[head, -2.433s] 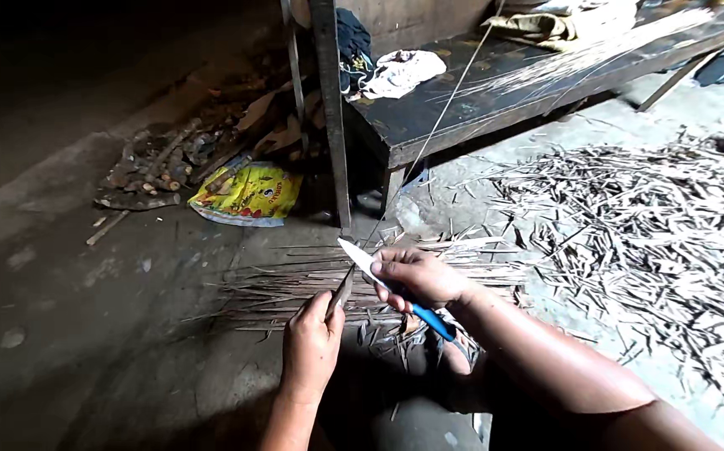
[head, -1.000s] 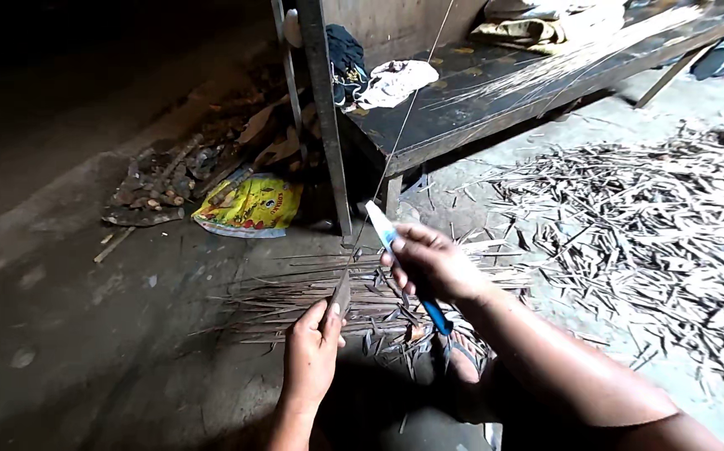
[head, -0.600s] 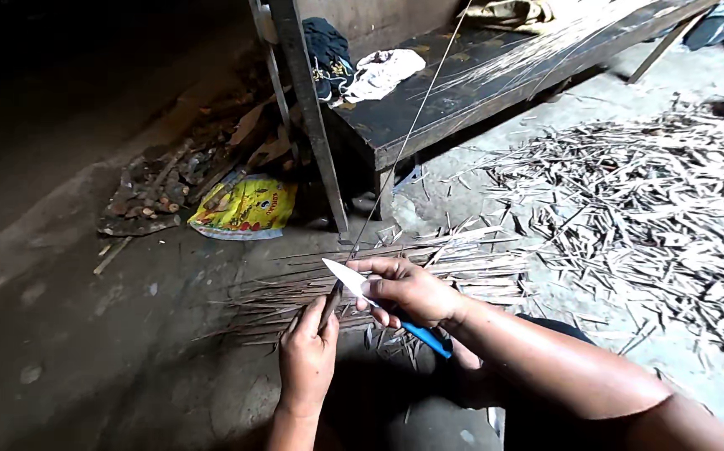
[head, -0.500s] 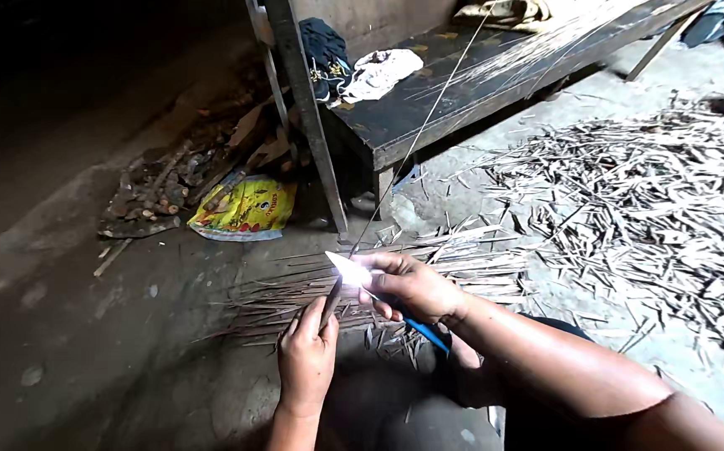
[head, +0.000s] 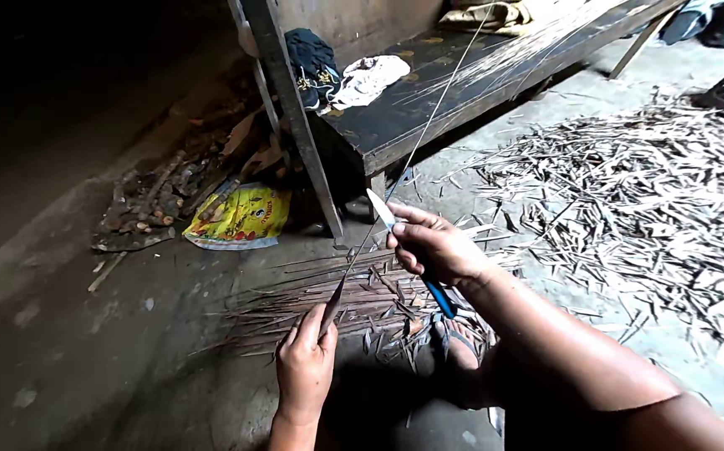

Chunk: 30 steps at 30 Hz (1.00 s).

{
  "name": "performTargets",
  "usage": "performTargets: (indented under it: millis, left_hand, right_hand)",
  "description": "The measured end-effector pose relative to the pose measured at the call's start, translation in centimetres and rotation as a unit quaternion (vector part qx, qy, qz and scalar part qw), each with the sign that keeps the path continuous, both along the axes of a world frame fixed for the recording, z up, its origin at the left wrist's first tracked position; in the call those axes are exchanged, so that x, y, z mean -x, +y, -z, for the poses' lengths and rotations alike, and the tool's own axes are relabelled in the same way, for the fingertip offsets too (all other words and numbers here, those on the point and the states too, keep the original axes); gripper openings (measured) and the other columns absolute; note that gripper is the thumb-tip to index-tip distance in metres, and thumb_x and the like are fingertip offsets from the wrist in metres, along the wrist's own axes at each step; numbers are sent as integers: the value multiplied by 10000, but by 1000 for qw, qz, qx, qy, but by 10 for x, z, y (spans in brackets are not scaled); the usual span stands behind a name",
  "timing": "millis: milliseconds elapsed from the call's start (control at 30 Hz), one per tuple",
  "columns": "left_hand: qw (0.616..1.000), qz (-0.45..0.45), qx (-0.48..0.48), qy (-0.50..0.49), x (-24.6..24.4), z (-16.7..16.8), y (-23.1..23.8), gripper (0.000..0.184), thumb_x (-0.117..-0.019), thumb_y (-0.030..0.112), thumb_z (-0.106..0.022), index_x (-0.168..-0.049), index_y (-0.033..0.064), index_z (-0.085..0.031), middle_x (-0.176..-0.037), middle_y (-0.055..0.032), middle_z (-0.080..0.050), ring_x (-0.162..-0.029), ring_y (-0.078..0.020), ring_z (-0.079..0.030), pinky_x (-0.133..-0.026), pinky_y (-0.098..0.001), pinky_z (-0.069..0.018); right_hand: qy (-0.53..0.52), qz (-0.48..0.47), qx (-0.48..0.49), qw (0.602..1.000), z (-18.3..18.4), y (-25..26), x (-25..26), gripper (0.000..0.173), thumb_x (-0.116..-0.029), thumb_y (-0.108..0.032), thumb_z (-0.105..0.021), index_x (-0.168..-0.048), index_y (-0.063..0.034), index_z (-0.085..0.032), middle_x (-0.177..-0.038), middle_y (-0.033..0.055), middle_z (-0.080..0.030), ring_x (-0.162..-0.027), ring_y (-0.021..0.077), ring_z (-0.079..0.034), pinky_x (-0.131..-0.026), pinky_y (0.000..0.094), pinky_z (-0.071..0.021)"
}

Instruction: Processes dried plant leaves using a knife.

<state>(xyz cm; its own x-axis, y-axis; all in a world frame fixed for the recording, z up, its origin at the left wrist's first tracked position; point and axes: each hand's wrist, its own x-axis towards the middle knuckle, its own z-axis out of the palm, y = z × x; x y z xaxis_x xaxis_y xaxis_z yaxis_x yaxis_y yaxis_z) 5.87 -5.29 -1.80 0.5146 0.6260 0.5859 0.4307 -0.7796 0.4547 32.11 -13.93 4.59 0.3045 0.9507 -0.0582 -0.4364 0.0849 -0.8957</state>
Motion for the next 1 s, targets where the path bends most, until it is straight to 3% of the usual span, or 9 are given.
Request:
performTargets:
  millis: [100, 167, 267, 367, 733, 1000]
  left_hand:
    - [1000, 2, 2, 7, -1, 0, 0, 259, -876, 145, -626, -1049, 36, -785, -932, -96, -777, -814, -139, -745, -748, -271, -596]
    - [999, 13, 41, -2, -1, 3, 1, 249, -892, 154, -619, -1044, 41, -781, -886, -62, -765, -763, -94, -722, -723, -247, -595]
    - [987, 50, 145, -44, -2, 4, 4, 231, -965, 149, -596, -1067, 23, -760, -837, -4, -735, -672, -16, -673, -652, -199, -598]
    - [977, 62, 196, -63, -2, 1, 5, 232, -979, 142, -577, -1074, 25, -754, -839, 9, -737, -652, -11, -669, -614, -191, -593]
    - [982, 61, 171, -60, 3, -1, 8, 228, -982, 170, -588, -1044, 33, -760, -834, 12, -731, -659, -12, -665, -618, -195, -591]
    - [991, 47, 119, -27, 9, 5, 10, 250, -965, 166, -594, -1081, 28, -766, -862, -15, -749, -694, -21, -686, -674, -211, -603]
  right_hand:
    - [7, 31, -5, 999, -4, 0, -7, 461, -1081, -146, -412, -1538, -201, -437, -850, 96, -651, -496, 94, -533, -459, 223, -480]
    - [1, 21, -10, 1000, 1, 1, -2, 466, -1078, -147, -425, -1540, -204, -430, -860, 104, -660, -502, 98, -539, -469, 232, -485]
    - [-27, -55, -1, 998, 14, 4, 19, 468, -1065, -153, -479, -1533, -149, -451, -911, 102, -681, -552, 100, -563, -497, 242, -491]
    - [-36, -128, 18, 991, 24, 5, 44, 462, -1066, -157, -493, -1523, -92, -461, -938, 91, -691, -564, 95, -565, -491, 237, -483]
    - [-53, -150, -5, 987, 25, 8, 40, 428, -1068, -142, -502, -1492, -80, -504, -928, 97, -707, -540, 85, -560, -477, 224, -475]
    - [-11, -45, -8, 999, 11, 10, 3, 457, -1072, -135, -473, -1529, -136, -460, -910, 106, -682, -544, 93, -558, -493, 226, -486]
